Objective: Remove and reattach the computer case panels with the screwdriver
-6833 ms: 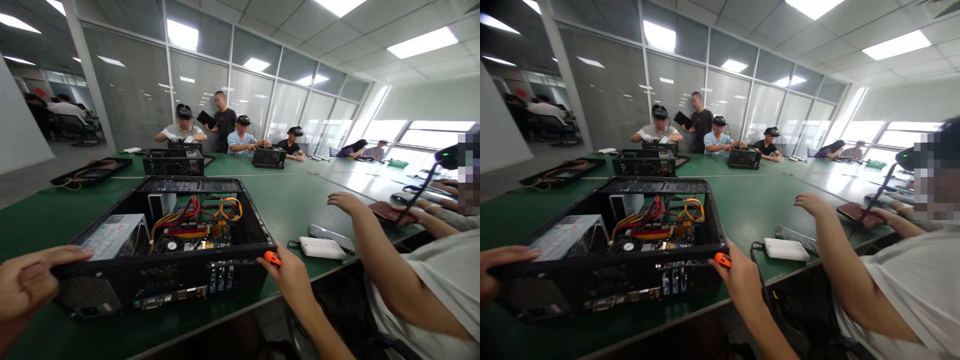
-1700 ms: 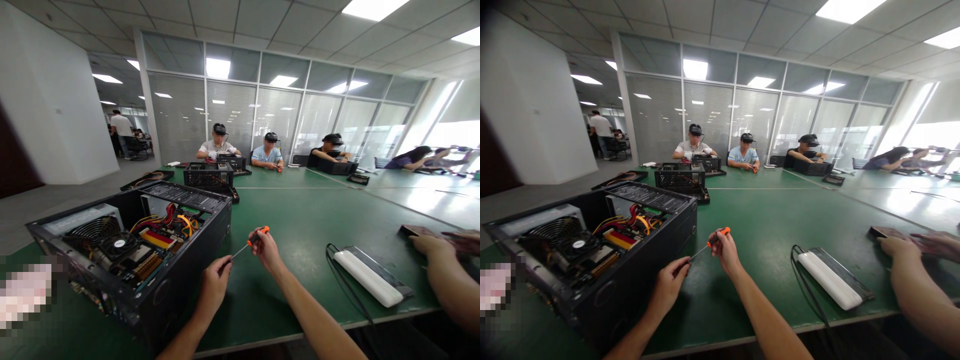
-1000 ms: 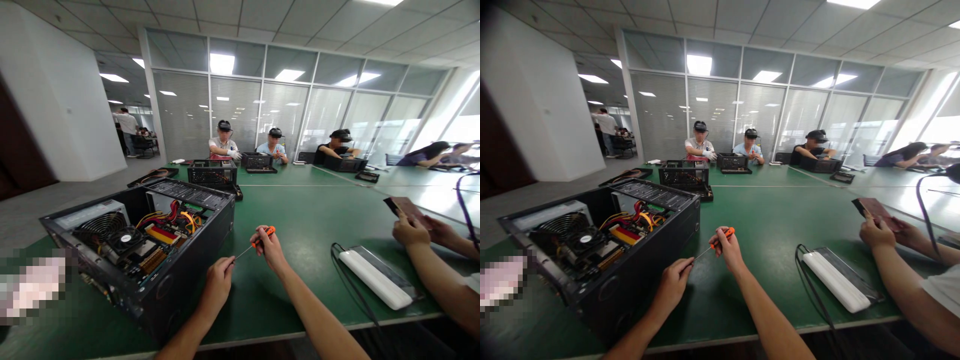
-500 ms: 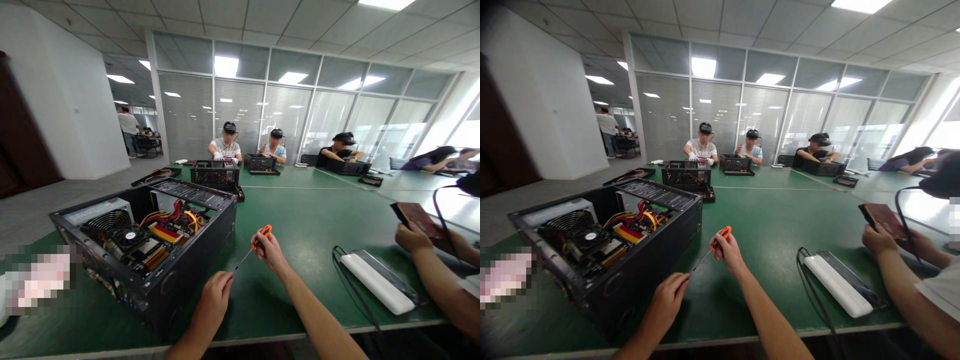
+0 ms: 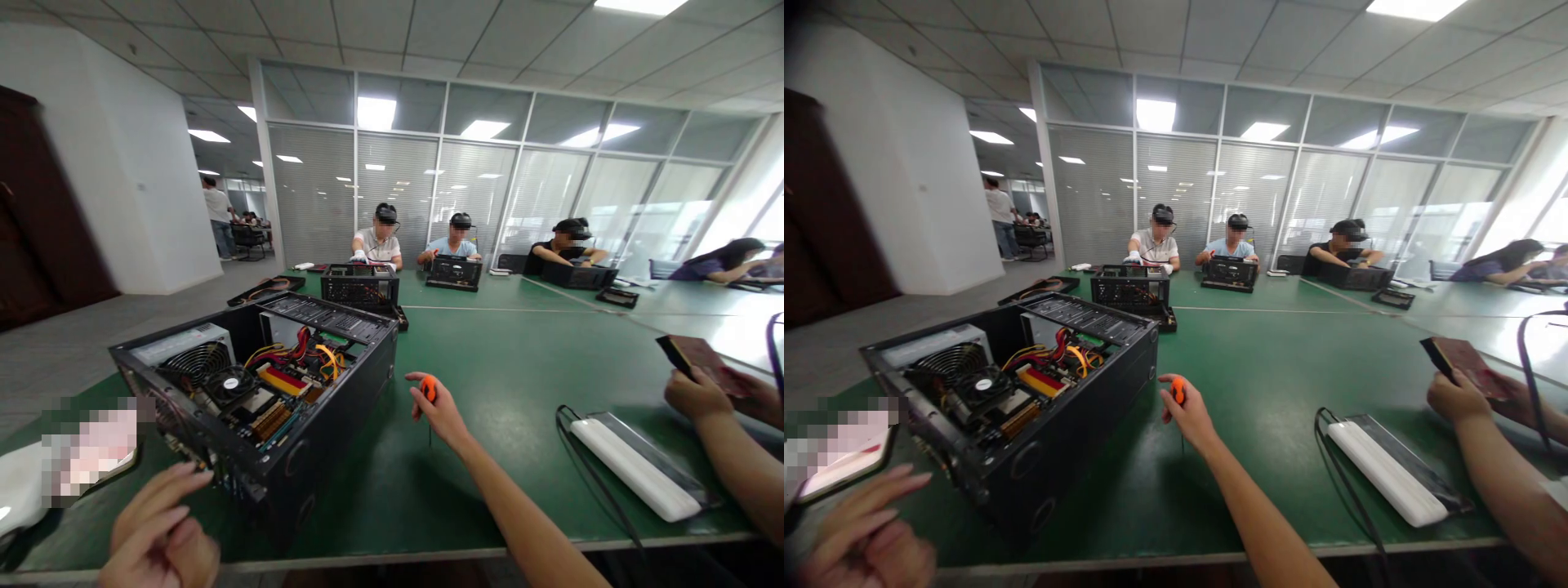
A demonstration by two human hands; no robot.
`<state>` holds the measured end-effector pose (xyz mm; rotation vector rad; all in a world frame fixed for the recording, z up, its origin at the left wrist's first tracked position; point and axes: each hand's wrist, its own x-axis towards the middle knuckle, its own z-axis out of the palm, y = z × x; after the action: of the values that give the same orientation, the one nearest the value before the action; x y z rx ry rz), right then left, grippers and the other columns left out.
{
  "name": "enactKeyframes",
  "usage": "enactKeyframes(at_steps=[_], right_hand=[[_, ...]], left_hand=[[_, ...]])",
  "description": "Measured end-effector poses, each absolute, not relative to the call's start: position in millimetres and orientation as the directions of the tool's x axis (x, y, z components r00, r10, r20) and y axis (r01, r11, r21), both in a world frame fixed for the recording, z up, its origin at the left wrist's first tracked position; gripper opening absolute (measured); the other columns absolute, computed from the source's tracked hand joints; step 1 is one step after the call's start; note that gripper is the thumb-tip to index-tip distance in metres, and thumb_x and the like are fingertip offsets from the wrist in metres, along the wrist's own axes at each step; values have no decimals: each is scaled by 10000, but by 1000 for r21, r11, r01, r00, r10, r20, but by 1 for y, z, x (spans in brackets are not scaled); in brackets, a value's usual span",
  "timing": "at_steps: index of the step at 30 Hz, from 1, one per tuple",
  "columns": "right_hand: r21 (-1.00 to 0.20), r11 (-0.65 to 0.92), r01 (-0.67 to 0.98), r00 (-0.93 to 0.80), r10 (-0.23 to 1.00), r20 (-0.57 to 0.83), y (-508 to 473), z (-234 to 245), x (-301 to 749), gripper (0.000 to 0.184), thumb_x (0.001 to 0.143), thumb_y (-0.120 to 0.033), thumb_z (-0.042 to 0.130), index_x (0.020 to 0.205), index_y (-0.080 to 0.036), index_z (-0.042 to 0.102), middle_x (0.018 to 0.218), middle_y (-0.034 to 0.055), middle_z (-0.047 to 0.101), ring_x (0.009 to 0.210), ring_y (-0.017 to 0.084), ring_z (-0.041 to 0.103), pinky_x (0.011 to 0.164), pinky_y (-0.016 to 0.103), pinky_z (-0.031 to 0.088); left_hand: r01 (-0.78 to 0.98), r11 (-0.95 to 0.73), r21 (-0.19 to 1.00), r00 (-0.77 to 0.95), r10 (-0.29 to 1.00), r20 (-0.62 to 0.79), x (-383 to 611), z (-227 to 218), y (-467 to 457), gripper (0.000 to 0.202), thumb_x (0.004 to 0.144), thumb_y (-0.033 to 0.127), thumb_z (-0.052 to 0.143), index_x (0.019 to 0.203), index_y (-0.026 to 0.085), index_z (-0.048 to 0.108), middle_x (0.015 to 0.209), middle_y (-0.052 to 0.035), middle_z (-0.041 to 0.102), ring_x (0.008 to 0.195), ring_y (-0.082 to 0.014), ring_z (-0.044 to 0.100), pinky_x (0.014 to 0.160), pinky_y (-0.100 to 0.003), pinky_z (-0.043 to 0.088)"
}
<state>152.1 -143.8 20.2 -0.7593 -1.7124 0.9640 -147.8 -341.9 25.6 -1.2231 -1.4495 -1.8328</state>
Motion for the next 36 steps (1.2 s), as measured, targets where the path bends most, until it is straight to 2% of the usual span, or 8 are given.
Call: enactKeyframes(at_steps=[4,7,10,12,18,25,31,36], right_hand=[[-639,744,196,-356,661,660,-146,40,132,277,792,-303,527,1052,-207,543,1095,77,578,917,180,587,823,341,464],[-439,864,247,-408,504,762,-147,66,118,385,805,-287,518,1182,-218,481,1293,79,446,1174,191,431,980,357,352],[-325,915,238,-536,403,742,-144,86,102,504,805,-327,530,1280,-234,392,1323,66,416,1195,176,413,993,329,347],[-282,936,209,-620,350,702,-141,91,90,501,789,-371,551,1254,-236,427,1271,56,474,1162,167,449,983,306,360],[-300,928,221,-618,371,693,-130,82,75,485,726,-480,589,1130,-219,528,1165,59,542,1088,163,504,937,276,394],[-290,924,251,-632,383,674,-113,83,87,446,739,-452,586,1118,-223,532,1168,51,546,1088,160,508,922,264,392],[-311,920,239,-615,391,685,-78,82,104,440,708,-420,627,1097,-226,558,1143,46,569,1077,172,516,933,288,378],[-355,895,271,-628,444,639,-53,83,124,426,697,-399,640,1080,-225,571,1137,50,572,1044,190,533,920,315,382]], left_hand=[[816,-435,380,-366,118,923,-144,55,-305,75,603,231,464,608,259,394,983,-17,652,1125,-265,486,969,-547,340],[769,-533,353,-362,92,928,-138,60,-288,124,699,283,416,610,238,342,830,-37,662,967,-264,582,975,-554,316],[746,-559,362,-395,66,916,-137,56,-283,208,772,357,366,613,229,327,653,-21,622,747,-244,621,925,-552,349],[750,-549,369,-407,56,912,-139,53,-282,248,791,396,352,613,224,336,621,-24,605,702,-238,614,889,-545,367],[758,-564,327,-389,11,921,-140,50,-272,273,793,428,390,641,206,346,593,-26,602,640,-224,607,841,-524,382],[802,-526,282,-340,-14,940,-125,47,-255,328,836,419,323,612,185,371,588,-42,598,651,-208,607,836,-501,383],[776,-592,217,-284,-21,958,-101,47,-228,183,841,347,330,727,205,347,618,-13,590,693,-194,603,871,-505,349],[768,-606,208,-212,67,975,-83,46,-210,82,836,247,326,786,205,375,689,-18,592,747,-182,588,906,-495,304]])
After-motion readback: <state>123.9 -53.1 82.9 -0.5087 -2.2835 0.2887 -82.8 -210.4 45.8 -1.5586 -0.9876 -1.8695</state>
